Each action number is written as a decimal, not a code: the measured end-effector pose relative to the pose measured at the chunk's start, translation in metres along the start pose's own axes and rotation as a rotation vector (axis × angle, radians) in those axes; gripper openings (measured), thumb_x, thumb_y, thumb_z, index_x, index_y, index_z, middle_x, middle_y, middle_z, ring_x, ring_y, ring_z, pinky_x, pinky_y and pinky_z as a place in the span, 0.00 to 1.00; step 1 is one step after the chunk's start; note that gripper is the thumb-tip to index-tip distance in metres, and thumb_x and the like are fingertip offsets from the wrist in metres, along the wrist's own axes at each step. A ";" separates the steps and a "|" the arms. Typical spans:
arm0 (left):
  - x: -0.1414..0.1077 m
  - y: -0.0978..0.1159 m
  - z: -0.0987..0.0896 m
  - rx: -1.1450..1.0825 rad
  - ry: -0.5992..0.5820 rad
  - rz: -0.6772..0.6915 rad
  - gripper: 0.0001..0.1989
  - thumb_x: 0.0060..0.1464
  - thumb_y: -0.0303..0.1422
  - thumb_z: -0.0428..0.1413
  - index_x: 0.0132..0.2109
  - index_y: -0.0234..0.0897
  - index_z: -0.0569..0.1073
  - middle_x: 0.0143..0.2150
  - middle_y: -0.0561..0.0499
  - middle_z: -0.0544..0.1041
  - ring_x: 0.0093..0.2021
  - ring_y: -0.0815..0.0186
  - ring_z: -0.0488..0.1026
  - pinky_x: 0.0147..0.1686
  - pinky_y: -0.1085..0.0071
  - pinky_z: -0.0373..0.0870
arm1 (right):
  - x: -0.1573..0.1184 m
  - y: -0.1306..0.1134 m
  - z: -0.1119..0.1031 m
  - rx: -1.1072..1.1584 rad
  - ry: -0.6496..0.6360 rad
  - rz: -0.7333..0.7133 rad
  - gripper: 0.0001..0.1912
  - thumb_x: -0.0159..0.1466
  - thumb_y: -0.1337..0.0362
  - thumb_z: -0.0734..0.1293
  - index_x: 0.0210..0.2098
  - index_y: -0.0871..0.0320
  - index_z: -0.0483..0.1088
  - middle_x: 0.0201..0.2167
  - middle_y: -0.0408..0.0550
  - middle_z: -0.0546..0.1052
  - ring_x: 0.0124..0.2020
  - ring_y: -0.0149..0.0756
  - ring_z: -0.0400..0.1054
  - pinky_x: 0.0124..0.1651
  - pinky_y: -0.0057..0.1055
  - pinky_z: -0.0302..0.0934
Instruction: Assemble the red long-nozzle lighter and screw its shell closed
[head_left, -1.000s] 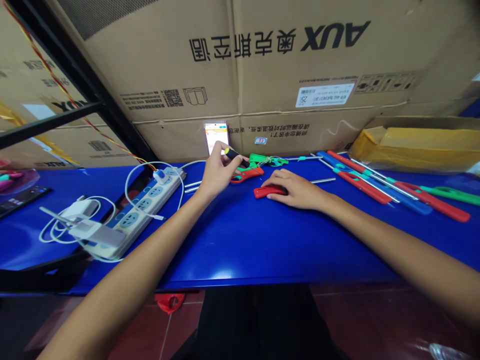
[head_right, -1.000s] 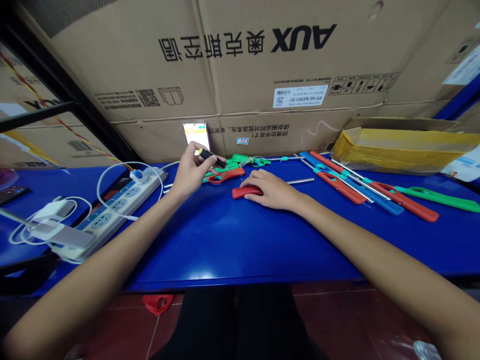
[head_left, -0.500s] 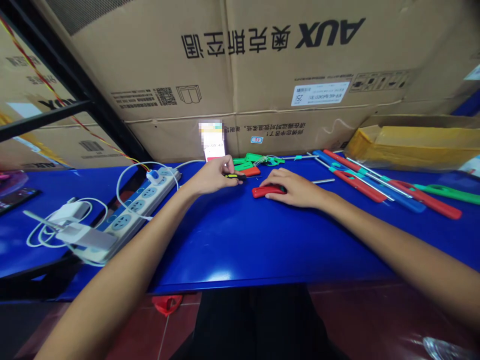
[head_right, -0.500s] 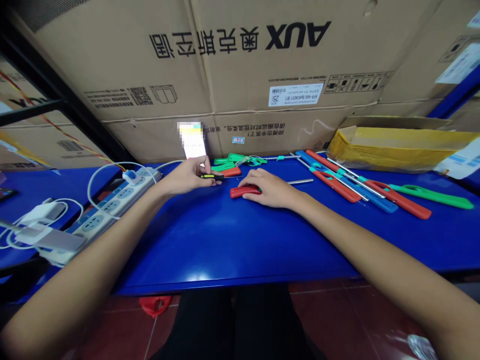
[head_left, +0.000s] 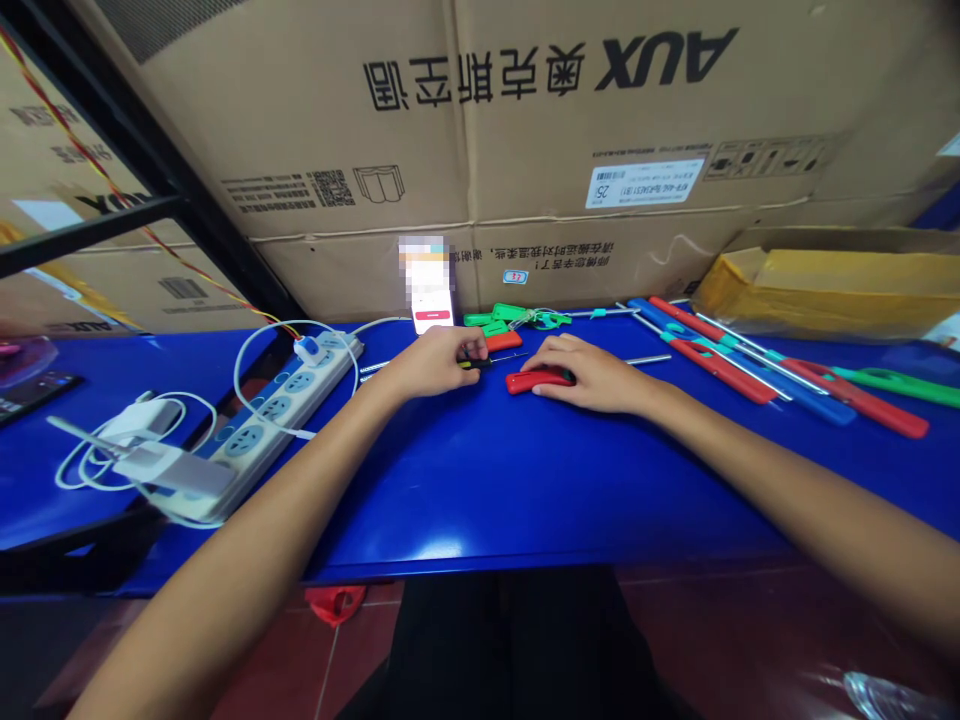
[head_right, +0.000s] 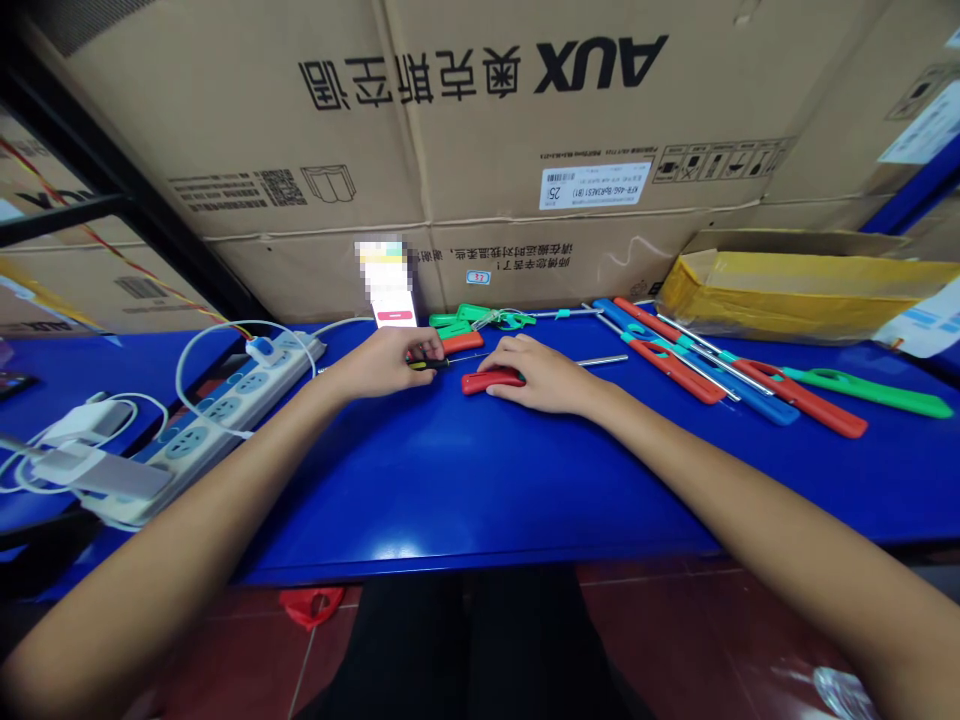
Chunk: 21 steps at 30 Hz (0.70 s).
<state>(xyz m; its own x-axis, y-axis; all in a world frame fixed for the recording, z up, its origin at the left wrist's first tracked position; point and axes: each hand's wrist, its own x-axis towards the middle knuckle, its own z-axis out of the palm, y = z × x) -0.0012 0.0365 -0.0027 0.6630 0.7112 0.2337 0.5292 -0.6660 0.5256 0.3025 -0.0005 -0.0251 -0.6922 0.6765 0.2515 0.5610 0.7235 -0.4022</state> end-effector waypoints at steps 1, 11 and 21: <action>0.000 0.001 0.001 0.029 0.014 0.010 0.10 0.49 0.31 0.62 0.42 0.40 0.78 0.38 0.50 0.83 0.37 0.60 0.80 0.38 0.65 0.75 | 0.000 0.000 0.000 -0.001 0.000 0.003 0.17 0.74 0.52 0.69 0.59 0.47 0.79 0.51 0.52 0.79 0.56 0.52 0.71 0.63 0.52 0.65; 0.002 0.009 0.012 0.142 0.110 -0.023 0.10 0.56 0.33 0.59 0.43 0.38 0.81 0.40 0.45 0.85 0.38 0.56 0.82 0.41 0.61 0.76 | 0.001 -0.001 0.000 -0.004 -0.004 -0.001 0.17 0.75 0.52 0.69 0.59 0.48 0.78 0.53 0.53 0.79 0.57 0.52 0.71 0.64 0.53 0.65; 0.001 0.012 0.023 0.343 0.092 0.001 0.10 0.56 0.30 0.58 0.43 0.39 0.82 0.42 0.43 0.85 0.39 0.54 0.81 0.35 0.63 0.70 | 0.000 -0.001 0.001 -0.005 -0.007 -0.004 0.17 0.75 0.51 0.68 0.59 0.49 0.78 0.52 0.53 0.79 0.57 0.51 0.71 0.64 0.52 0.65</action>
<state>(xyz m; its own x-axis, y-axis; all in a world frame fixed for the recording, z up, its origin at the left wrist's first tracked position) 0.0181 0.0243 -0.0155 0.6212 0.7175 0.3152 0.6861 -0.6923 0.2236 0.3014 -0.0010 -0.0252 -0.6975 0.6729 0.2463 0.5609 0.7266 -0.3967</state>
